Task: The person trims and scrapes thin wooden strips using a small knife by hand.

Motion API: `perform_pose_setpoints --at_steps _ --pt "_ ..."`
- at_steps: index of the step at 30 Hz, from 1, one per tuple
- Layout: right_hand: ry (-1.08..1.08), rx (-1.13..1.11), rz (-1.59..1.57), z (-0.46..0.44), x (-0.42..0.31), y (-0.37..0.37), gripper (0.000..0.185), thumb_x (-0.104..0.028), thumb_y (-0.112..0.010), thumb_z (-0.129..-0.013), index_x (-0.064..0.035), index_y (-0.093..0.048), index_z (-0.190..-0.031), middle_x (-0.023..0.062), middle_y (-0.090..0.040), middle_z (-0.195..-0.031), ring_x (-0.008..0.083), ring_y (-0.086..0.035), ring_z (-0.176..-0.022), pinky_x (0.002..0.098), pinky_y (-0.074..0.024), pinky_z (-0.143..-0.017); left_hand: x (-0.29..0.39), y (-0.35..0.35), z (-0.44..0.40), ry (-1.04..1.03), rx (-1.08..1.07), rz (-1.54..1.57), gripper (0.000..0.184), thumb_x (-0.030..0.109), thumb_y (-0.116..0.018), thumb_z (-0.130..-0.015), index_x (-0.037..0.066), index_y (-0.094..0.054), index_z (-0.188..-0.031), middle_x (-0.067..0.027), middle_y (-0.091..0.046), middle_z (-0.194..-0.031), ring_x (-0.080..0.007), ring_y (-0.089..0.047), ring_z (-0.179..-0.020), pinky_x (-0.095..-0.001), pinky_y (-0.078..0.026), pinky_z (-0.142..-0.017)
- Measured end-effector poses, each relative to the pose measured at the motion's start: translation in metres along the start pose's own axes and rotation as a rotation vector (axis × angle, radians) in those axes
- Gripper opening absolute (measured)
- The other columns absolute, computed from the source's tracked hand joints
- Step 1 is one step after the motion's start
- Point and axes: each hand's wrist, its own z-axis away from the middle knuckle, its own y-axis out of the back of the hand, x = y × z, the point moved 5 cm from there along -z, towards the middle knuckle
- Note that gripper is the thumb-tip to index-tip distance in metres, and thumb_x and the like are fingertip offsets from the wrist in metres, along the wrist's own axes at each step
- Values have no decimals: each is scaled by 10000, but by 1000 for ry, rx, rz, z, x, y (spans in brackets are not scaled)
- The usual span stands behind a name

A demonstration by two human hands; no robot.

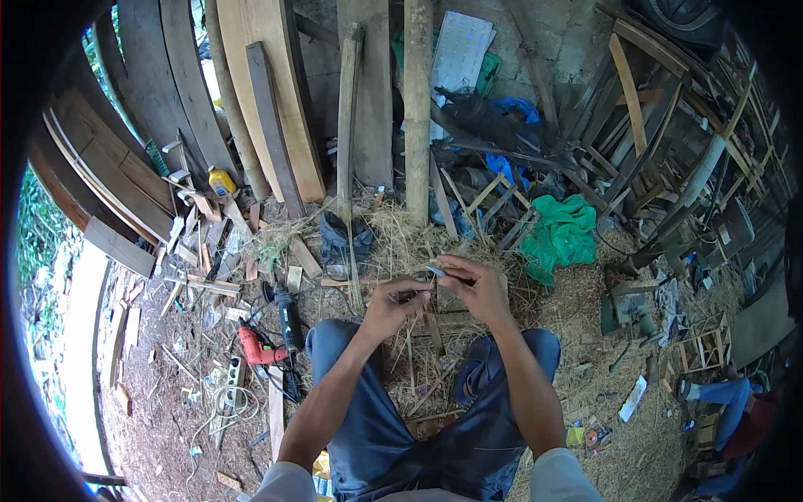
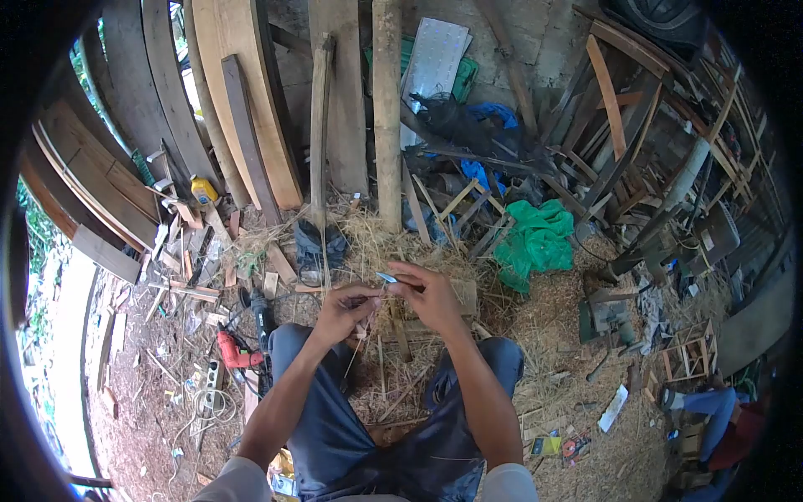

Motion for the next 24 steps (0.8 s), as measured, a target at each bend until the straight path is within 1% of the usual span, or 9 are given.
perform_pose_setpoints --at_steps 4,10,13,15,19,21,22,24 --pt "3 -7 -13 -2 2 3 341 -45 -650 -835 -52 -613 -1174 110 -673 -1061 191 -641 -1004 282 -499 -790 1 -1 -2 19 -7 8 153 -14 -598 -866 -12 -659 -1006 -57 -591 -827 -97 -578 -639 -229 -442 -541" --pt "36 19 106 -1 -1 4 343 -51 -649 -834 -81 -623 -1175 135 -669 -1065 201 -646 -997 291 -504 -756 -2 -1 -3 -2 -11 19 151 -18 -591 -870 -19 -659 -1005 -60 -591 -835 -108 -583 -650 -235 -447 -562" --pt "60 50 169 -1 -3 6 313 -86 -648 -842 -101 -642 -1154 148 -679 -1021 199 -660 -960 293 -508 -735 -1 -2 -3 27 -5 52 156 -13 -594 -870 -20 -659 -1012 -61 -597 -845 -108 -580 -649 -237 -446 -566" --pt "86 78 219 -1 -5 7 289 -124 -648 -850 -115 -654 -1139 150 -689 -968 192 -677 -900 294 -511 -704 0 -2 -2 13 -16 29 157 -4 -598 -872 -18 -662 -1015 -62 -602 -855 -108 -576 -645 -238 -444 -566" --pt "49 83 285 0 -8 7 274 -146 -643 -859 -113 -658 -1131 135 -696 -944 186 -686 -851 295 -511 -674 0 -1 -2 -1 -12 72 155 0 -603 -871 -18 -664 -1012 -62 -606 -859 -105 -571 -641 -239 -443 -565" --pt "78 154 212 0 -4 8 277 -124 -696 -808 -113 -683 -1084 116 -706 -896 74 -636 -724 249 -480 -621 2 -1 -1 12 -22 73 154 0 -608 -868 -16 -666 -1009 -61 -608 -858 -103 -574 -640 -237 -445 -565" --pt "77 154 212 0 -4 9 277 -124 -696 -808 -113 -683 -1084 116 -706 -896 74 -636 -724 249 -480 -621 1 -2 -1 13 -22 73 154 0 -608 -868 -16 -666 -1009 -61 -608 -858 -103 -574 -640 -237 -445 -565" --pt "58 111 228 -2 -5 8 250 -163 -634 -872 -102 -667 -1112 126 -700 -935 182 -685 -853 291 -509 -675 0 -2 -2 34 -15 55 155 -1 -616 -862 -13 -667 -1008 -62 -609 -854 -101 -577 -637 -236 -449 -567"
